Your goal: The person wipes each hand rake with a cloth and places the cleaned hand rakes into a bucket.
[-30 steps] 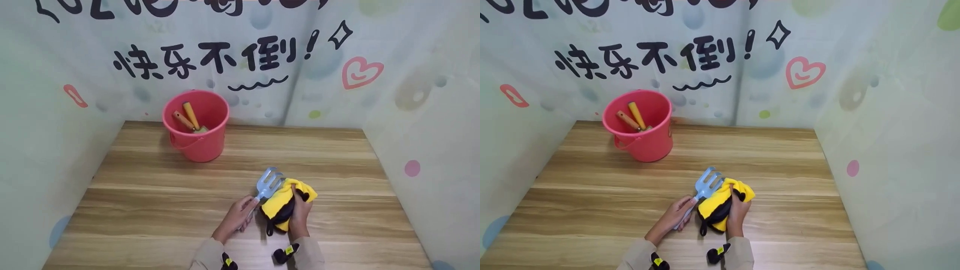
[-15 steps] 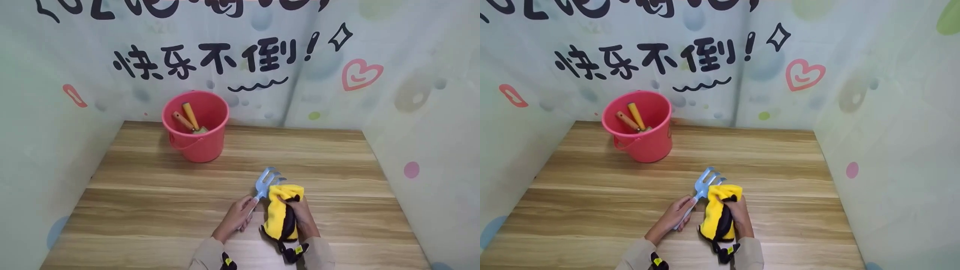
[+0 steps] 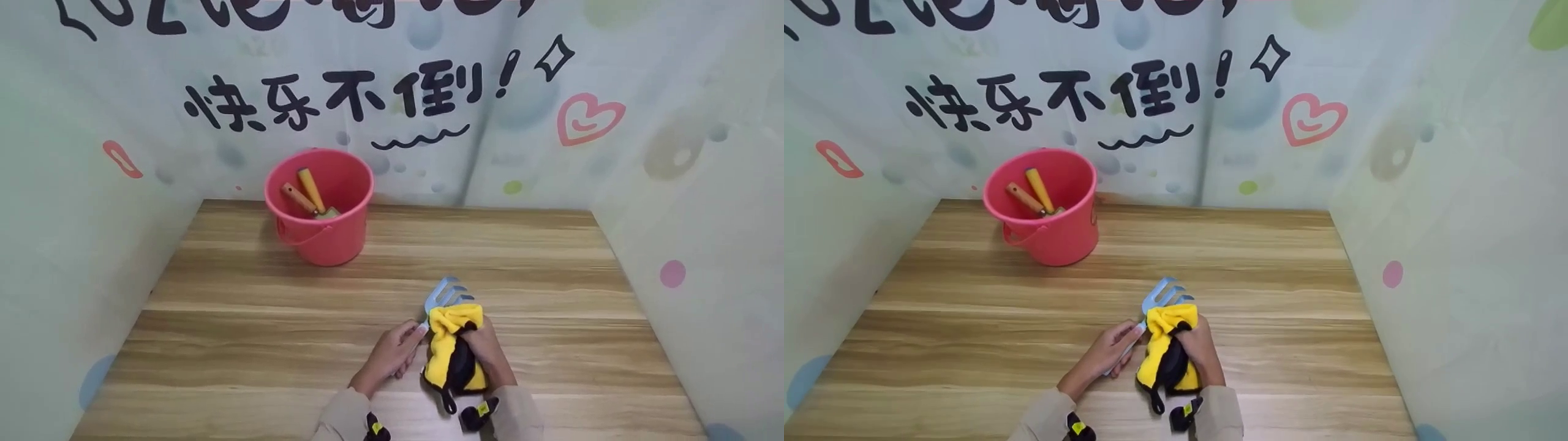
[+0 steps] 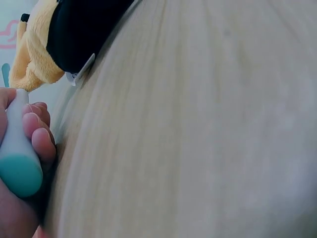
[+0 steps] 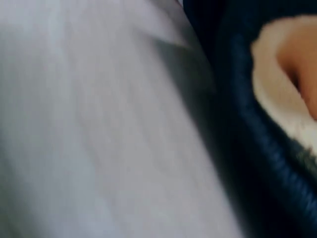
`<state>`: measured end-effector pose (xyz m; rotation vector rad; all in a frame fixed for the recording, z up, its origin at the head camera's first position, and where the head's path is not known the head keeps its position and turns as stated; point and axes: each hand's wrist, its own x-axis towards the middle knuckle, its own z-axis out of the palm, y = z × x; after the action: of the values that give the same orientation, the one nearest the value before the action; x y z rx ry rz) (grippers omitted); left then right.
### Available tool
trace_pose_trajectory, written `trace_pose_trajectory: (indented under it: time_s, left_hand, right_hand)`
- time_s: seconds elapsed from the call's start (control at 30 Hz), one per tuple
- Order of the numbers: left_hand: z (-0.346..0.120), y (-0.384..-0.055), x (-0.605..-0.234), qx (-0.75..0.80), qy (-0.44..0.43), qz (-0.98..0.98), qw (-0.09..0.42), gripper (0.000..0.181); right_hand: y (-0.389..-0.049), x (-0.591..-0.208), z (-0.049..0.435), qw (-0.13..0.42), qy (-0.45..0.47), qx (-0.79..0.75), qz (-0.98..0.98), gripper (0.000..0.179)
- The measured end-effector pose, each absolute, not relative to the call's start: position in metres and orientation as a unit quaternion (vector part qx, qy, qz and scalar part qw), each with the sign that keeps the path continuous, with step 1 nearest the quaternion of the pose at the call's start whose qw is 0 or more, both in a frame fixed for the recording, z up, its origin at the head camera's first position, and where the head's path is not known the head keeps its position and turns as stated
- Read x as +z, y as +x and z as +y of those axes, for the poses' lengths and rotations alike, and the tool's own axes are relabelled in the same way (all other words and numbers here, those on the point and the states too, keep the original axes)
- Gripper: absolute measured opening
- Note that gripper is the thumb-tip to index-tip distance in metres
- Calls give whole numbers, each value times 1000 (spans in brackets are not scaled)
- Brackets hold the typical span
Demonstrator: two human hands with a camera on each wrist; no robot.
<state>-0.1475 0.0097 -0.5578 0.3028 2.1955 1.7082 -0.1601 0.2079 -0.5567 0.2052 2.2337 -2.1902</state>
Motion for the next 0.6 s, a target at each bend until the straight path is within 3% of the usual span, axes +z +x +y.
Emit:
trace_pose_trajectory:
  time_s: [0.47,0.6]
  left_hand:
    - [8,-145,-562,621,109,758,167,32]
    - [6,-147,-560,615,108,762,171,30]
  right_hand:
    - [-159,-560,190,-141,172,-679,700,41]
    - [-163,-559,188,-152,199,-666,703,42]
